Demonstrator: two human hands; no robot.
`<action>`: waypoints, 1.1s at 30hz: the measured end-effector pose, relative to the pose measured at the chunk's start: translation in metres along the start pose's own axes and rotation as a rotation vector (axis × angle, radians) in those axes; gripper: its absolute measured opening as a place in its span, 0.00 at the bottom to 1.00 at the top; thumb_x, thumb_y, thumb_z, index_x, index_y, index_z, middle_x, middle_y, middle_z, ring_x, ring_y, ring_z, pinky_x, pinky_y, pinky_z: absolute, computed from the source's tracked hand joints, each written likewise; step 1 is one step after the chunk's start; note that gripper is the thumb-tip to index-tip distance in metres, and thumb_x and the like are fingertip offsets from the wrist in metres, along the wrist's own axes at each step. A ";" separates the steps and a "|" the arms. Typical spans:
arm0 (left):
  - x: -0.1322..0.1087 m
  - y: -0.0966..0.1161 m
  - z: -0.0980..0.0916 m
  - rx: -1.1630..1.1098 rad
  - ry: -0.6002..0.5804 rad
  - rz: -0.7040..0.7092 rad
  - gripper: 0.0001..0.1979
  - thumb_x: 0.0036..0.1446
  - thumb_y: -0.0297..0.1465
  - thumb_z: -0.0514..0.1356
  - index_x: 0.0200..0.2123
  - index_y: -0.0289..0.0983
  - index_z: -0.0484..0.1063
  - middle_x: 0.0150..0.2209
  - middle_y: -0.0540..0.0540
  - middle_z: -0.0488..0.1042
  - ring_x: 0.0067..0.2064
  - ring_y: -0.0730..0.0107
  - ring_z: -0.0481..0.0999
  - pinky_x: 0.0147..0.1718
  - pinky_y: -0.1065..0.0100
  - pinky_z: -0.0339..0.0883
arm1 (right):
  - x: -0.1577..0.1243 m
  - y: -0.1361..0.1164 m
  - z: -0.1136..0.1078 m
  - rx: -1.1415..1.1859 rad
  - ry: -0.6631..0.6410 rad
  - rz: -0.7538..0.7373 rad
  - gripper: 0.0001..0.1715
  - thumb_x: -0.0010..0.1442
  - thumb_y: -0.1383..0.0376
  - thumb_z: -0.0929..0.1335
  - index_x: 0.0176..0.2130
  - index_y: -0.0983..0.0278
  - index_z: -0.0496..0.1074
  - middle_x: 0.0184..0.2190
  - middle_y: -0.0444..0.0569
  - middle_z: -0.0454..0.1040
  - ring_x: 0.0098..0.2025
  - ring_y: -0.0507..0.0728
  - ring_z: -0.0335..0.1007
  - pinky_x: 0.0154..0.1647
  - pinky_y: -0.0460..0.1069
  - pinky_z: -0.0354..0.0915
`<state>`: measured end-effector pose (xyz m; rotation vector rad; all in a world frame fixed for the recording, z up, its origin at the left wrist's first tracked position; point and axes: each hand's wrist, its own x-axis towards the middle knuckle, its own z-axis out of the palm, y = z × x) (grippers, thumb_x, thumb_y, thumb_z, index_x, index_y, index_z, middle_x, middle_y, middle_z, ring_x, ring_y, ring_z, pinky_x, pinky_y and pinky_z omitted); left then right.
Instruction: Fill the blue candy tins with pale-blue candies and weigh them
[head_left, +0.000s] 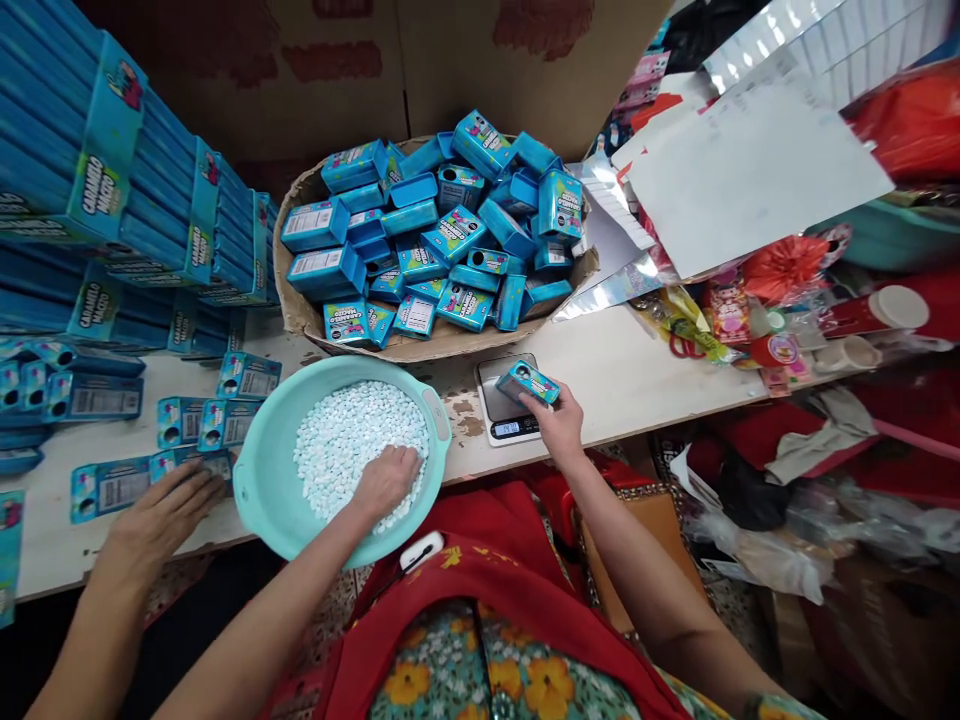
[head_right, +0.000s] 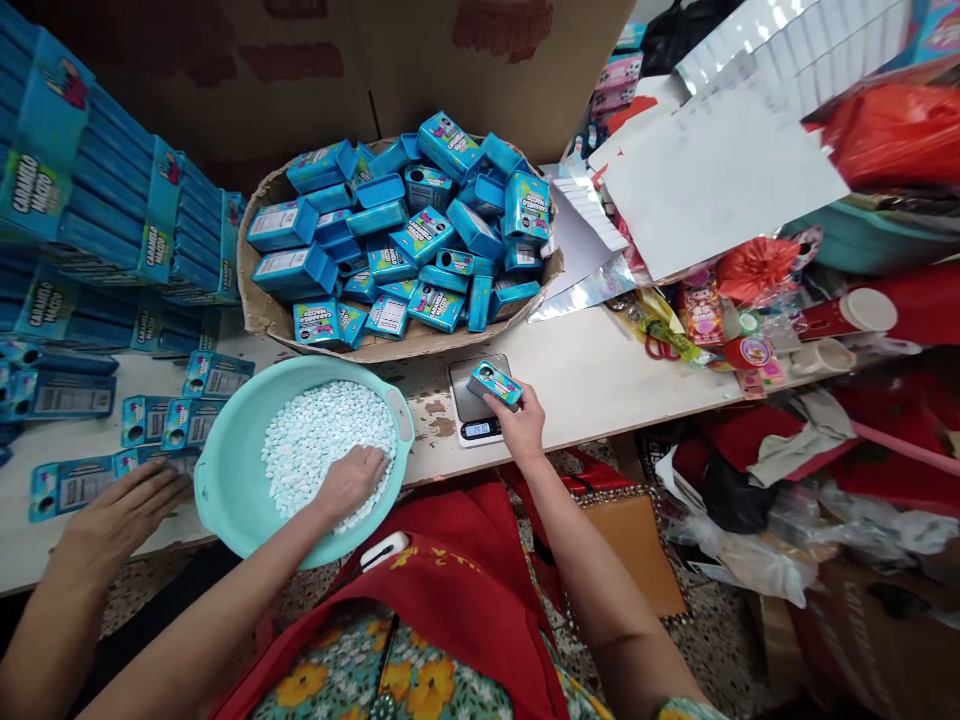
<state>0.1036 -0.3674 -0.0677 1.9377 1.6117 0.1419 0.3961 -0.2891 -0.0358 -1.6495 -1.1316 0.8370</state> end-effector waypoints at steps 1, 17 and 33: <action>0.002 -0.002 -0.003 -0.083 0.026 -0.067 0.14 0.61 0.40 0.50 0.29 0.38 0.66 0.29 0.44 0.69 0.37 0.62 0.69 0.38 0.64 0.63 | -0.003 -0.009 -0.003 -0.015 -0.009 -0.024 0.24 0.48 0.55 0.74 0.42 0.64 0.72 0.36 0.48 0.75 0.38 0.57 0.70 0.44 0.53 0.66; 0.003 0.070 -0.133 -1.881 0.749 -0.141 0.22 0.54 0.39 0.62 0.17 0.35 0.58 0.17 0.54 0.56 0.17 0.80 0.60 0.16 0.75 0.54 | -0.087 -0.106 0.075 -0.288 -0.594 -0.571 0.18 0.56 0.60 0.71 0.46 0.62 0.70 0.40 0.52 0.75 0.42 0.62 0.69 0.43 0.55 0.66; 0.011 0.031 -0.120 -1.422 0.740 -0.345 0.23 0.55 0.46 0.58 0.19 0.37 0.57 0.18 0.52 0.60 0.19 0.77 0.61 0.18 0.74 0.55 | -0.069 -0.104 0.066 -0.056 -0.576 -0.380 0.21 0.52 0.61 0.74 0.46 0.59 0.72 0.42 0.49 0.74 0.45 0.59 0.71 0.47 0.53 0.67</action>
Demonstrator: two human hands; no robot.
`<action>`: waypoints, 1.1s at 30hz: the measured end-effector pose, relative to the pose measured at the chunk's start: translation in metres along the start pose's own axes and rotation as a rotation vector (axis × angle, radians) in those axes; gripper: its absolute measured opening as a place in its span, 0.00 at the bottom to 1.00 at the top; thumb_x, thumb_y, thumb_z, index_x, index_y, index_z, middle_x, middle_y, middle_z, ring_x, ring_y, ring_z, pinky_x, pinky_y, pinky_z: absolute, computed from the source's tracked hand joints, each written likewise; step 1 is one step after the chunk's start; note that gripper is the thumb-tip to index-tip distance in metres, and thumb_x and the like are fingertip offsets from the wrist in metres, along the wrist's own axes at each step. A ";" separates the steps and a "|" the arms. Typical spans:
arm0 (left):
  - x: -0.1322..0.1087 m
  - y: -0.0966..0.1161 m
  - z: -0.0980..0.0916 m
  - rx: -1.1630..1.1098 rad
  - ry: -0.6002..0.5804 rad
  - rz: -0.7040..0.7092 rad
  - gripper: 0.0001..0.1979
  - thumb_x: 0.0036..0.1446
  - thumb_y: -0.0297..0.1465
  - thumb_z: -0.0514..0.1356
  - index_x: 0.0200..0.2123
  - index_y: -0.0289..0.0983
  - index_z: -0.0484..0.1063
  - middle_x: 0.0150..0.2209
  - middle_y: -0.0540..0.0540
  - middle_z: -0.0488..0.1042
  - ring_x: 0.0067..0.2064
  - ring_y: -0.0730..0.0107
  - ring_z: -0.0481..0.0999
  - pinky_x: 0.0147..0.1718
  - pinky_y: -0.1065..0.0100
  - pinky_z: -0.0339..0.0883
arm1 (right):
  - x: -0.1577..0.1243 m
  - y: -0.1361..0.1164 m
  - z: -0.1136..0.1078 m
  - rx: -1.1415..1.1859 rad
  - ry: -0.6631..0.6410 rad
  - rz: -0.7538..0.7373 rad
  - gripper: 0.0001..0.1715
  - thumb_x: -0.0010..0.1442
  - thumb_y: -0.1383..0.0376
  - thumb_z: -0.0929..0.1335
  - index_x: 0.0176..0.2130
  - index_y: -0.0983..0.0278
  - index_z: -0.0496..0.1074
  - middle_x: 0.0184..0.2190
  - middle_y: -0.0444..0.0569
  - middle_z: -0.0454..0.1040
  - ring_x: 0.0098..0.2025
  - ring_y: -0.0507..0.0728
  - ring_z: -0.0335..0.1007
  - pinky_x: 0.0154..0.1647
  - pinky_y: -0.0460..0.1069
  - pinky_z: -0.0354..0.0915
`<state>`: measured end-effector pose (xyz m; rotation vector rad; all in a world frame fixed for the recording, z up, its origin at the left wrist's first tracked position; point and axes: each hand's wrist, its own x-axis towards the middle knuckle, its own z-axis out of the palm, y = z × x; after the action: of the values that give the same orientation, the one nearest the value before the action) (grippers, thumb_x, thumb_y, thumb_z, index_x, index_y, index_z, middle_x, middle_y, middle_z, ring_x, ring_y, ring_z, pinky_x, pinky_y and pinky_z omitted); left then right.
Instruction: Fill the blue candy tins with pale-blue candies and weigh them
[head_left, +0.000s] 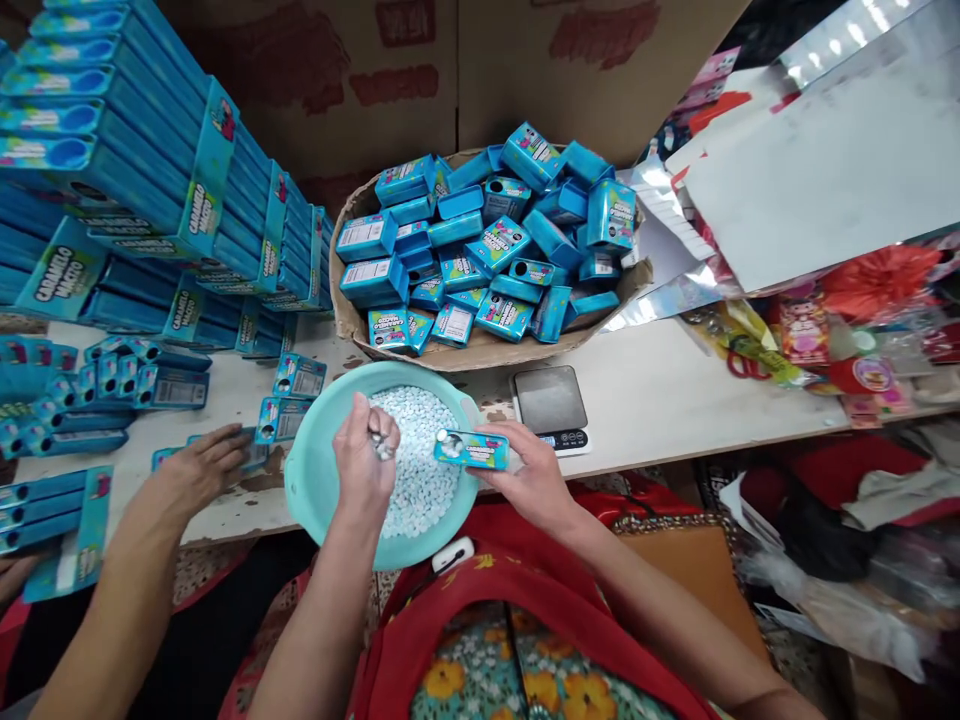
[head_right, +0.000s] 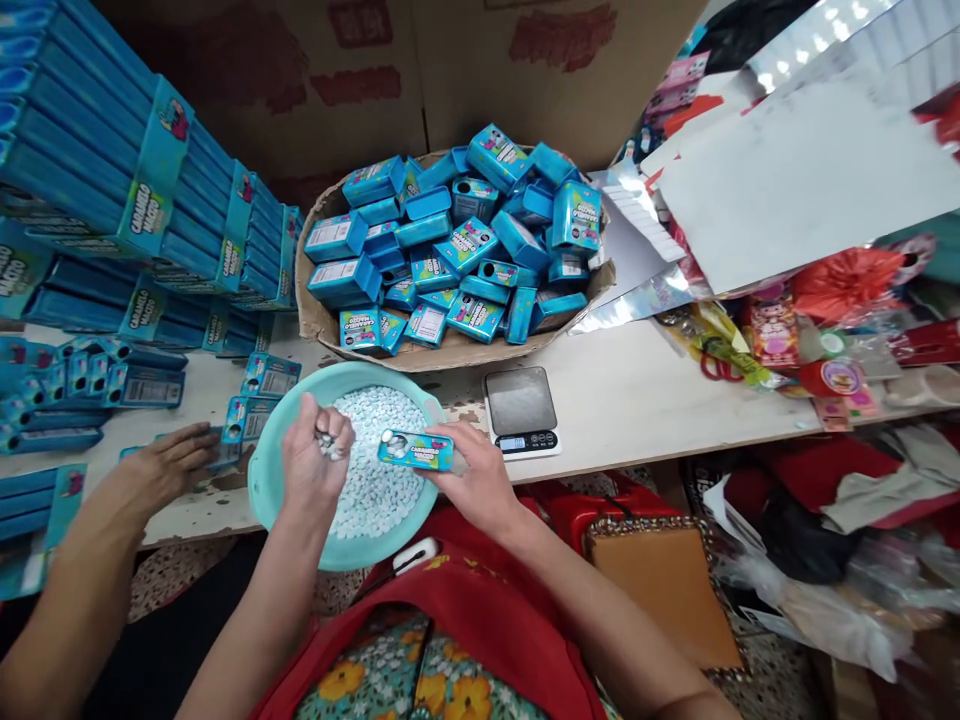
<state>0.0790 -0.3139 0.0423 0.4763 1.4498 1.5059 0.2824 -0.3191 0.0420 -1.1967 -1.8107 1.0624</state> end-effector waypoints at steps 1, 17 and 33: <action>0.004 -0.009 -0.009 0.220 -0.012 0.038 0.20 0.54 0.45 0.59 0.19 0.37 0.61 0.21 0.50 0.65 0.24 0.73 0.66 0.22 0.72 0.60 | 0.001 0.001 -0.004 0.014 0.030 0.014 0.21 0.52 0.61 0.74 0.46 0.58 0.72 0.42 0.49 0.75 0.45 0.59 0.71 0.47 0.53 0.67; 0.143 -0.016 0.145 1.740 -0.583 0.387 0.25 0.53 0.43 0.58 0.51 0.34 0.66 0.49 0.34 0.70 0.50 0.48 0.70 0.46 0.57 0.63 | -0.001 0.102 -0.089 -0.078 0.442 0.236 0.19 0.50 0.59 0.73 0.43 0.61 0.72 0.39 0.48 0.74 0.41 0.58 0.71 0.45 0.54 0.68; 0.159 -0.053 0.171 1.988 -0.427 0.287 0.31 0.52 0.37 0.60 0.55 0.30 0.56 0.54 0.25 0.59 0.53 0.41 0.66 0.47 0.54 0.61 | -0.054 0.125 -0.119 0.054 0.576 0.412 0.24 0.55 0.55 0.70 0.49 0.63 0.69 0.49 0.55 0.70 0.51 0.60 0.68 0.52 0.61 0.67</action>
<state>0.1623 -0.0989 -0.0209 1.9838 2.0767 -0.4391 0.4491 -0.3109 -0.0286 -1.6792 -1.1139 0.8497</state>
